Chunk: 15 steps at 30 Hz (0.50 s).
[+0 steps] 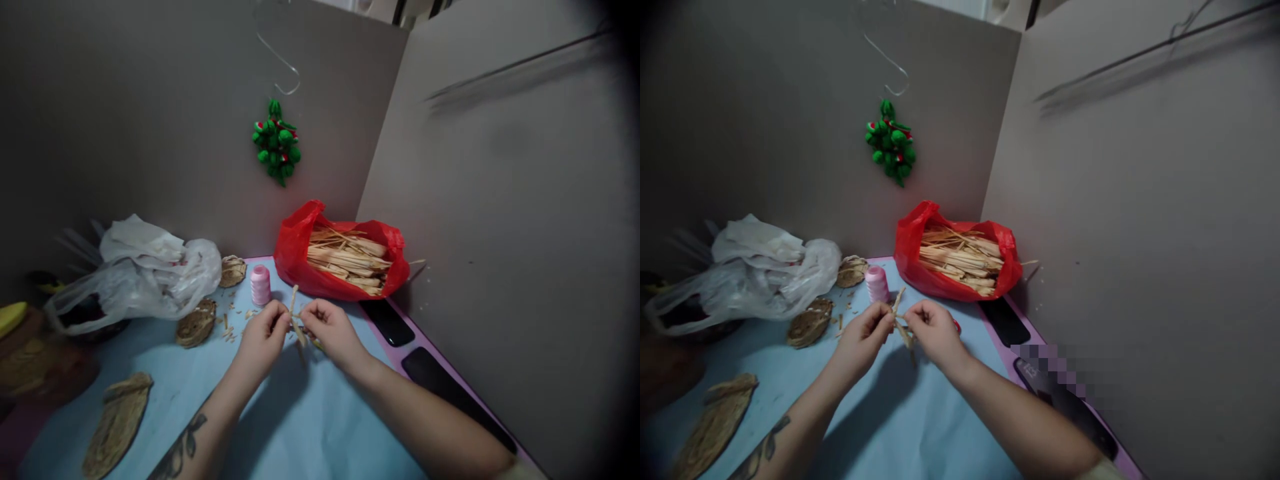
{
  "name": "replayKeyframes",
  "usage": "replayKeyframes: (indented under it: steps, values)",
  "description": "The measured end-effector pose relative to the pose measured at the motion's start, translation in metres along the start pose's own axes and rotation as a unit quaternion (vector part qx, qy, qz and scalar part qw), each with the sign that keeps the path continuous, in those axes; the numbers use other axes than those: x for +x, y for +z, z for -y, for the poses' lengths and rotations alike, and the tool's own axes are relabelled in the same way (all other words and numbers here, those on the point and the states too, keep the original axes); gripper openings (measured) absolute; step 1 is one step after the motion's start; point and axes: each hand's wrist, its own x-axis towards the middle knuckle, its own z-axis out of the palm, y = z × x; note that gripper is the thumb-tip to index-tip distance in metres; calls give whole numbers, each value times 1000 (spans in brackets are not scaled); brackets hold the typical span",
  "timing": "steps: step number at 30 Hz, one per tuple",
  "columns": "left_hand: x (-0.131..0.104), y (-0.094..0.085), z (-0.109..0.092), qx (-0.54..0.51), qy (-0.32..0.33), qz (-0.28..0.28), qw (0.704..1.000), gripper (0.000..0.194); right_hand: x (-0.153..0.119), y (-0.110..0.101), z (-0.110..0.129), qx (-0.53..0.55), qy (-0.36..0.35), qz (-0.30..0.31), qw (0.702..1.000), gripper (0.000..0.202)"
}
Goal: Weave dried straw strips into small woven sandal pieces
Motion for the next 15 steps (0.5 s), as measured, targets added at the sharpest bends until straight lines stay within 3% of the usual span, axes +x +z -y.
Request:
replayKeyframes:
  steps: [4, 7, 9, 12, 15]
  values:
    - [-1, 3, 5, 65, 15, -76, 995, 17, -6, 5, 3, -42, -23, 1, 999, 20]
    - [0, 6, 7, -25, -37, -65, 997, 19, -13, 9, 0, -167, -127, -7, 978, 18]
    - [0, 7, 7, -138, -83, -43, 986, 21, -15, 11, -5, -276, -233, -10, 932, 16]
    - [-1, 9, 7, -264, -131, -35, 955, 24, -17, 13, -14, -395, -370, -22, 841, 21]
    - [0, 12, 10, -303, -150, -59, 939, 26, -20, 18, -21, -466, -417, -36, 780, 26]
